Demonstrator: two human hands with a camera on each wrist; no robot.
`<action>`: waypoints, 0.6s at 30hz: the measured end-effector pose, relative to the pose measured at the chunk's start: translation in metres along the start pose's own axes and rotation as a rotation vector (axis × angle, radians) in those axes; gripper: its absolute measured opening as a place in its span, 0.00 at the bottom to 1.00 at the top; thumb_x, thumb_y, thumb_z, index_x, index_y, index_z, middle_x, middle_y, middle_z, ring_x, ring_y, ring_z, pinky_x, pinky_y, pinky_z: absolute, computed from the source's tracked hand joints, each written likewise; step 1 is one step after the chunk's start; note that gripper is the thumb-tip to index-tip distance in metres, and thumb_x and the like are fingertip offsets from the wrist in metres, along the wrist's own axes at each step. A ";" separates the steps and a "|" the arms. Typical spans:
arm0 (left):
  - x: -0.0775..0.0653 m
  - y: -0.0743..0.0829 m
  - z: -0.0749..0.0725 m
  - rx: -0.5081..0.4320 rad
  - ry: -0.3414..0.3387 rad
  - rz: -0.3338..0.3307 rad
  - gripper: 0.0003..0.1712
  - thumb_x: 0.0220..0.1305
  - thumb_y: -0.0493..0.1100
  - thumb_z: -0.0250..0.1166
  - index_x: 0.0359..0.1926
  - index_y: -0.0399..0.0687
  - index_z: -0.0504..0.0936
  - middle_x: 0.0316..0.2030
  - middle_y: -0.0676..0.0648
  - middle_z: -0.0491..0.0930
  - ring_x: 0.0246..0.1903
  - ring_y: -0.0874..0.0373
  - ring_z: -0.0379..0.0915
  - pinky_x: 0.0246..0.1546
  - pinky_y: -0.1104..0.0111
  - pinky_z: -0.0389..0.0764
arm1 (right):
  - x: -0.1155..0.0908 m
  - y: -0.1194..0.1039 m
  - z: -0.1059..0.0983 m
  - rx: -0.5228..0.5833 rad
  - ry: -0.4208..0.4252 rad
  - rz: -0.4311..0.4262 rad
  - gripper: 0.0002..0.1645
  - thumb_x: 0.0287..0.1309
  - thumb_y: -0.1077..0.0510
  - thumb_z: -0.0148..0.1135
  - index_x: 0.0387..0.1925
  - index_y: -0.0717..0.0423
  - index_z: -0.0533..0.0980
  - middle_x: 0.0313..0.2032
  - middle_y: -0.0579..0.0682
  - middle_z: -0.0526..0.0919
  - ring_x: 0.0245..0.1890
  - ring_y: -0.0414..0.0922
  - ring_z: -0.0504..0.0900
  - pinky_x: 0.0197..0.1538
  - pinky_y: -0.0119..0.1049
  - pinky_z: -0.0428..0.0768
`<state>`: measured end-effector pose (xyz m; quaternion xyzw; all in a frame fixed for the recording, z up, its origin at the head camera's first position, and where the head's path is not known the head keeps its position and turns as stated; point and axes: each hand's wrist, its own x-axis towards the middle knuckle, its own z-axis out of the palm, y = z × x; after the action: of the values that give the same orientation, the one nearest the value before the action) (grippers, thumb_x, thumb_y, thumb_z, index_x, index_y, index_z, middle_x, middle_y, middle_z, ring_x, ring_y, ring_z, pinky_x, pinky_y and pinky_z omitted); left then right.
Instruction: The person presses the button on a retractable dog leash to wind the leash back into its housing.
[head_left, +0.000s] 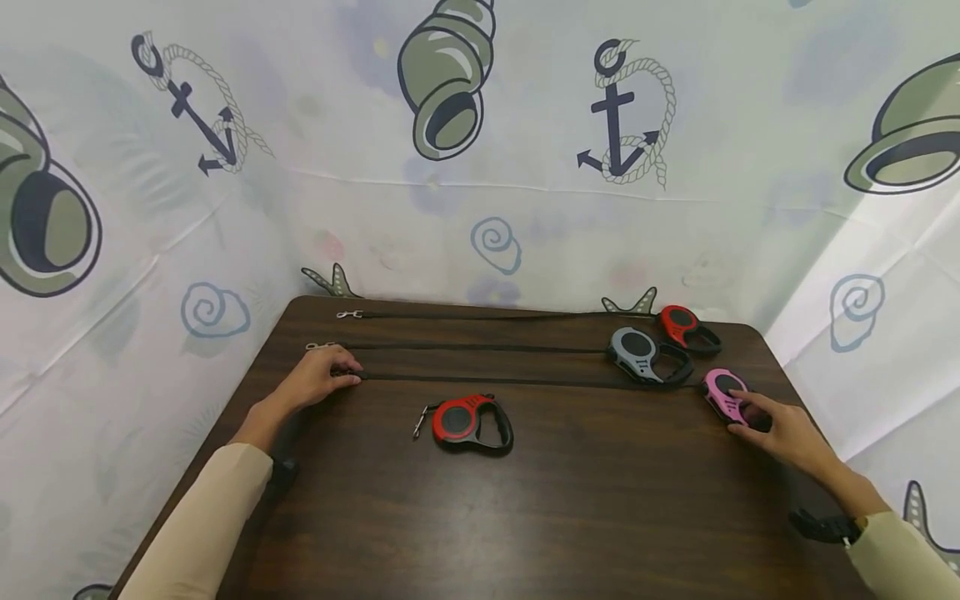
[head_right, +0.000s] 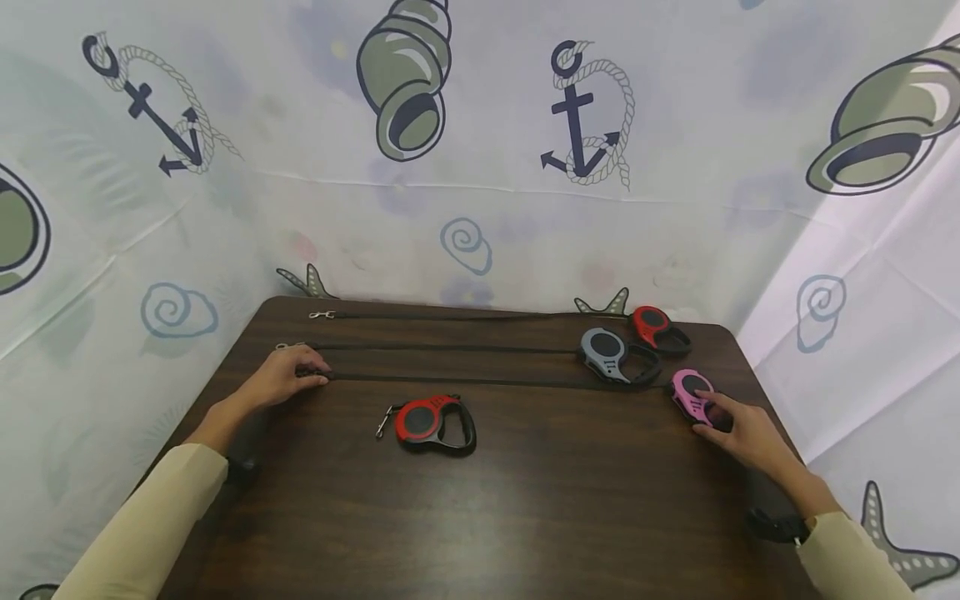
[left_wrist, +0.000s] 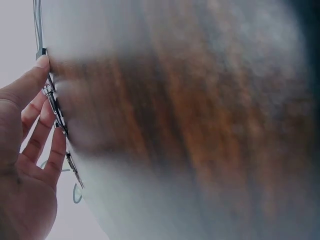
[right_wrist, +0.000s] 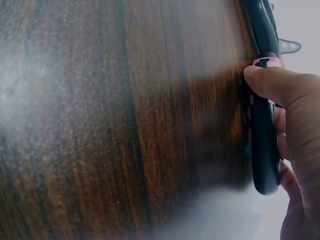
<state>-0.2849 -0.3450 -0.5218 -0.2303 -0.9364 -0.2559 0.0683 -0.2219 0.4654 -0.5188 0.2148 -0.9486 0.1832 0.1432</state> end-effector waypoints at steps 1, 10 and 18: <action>0.000 0.000 0.000 -0.001 0.000 -0.001 0.09 0.59 0.35 0.79 0.41 0.41 0.91 0.38 0.45 0.87 0.40 0.50 0.82 0.45 0.51 0.81 | 0.000 0.000 0.000 0.001 0.000 0.006 0.34 0.44 0.61 0.86 0.55 0.63 0.82 0.30 0.51 0.89 0.27 0.36 0.80 0.30 0.37 0.80; 0.000 0.003 -0.005 0.036 -0.037 0.005 0.08 0.61 0.36 0.79 0.41 0.41 0.91 0.39 0.45 0.87 0.41 0.47 0.83 0.46 0.48 0.81 | 0.001 -0.002 -0.002 0.004 -0.028 0.030 0.33 0.47 0.60 0.85 0.56 0.64 0.82 0.31 0.52 0.89 0.26 0.33 0.76 0.29 0.34 0.78; 0.008 0.009 -0.009 0.126 -0.109 0.080 0.04 0.61 0.36 0.78 0.37 0.42 0.91 0.37 0.45 0.86 0.39 0.46 0.84 0.45 0.48 0.81 | 0.000 -0.005 -0.002 0.026 -0.006 0.031 0.31 0.47 0.61 0.85 0.55 0.63 0.83 0.30 0.50 0.87 0.26 0.34 0.74 0.28 0.33 0.75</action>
<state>-0.2876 -0.3398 -0.5080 -0.2766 -0.9429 -0.1808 0.0416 -0.2187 0.4617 -0.5155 0.2023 -0.9498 0.1970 0.1347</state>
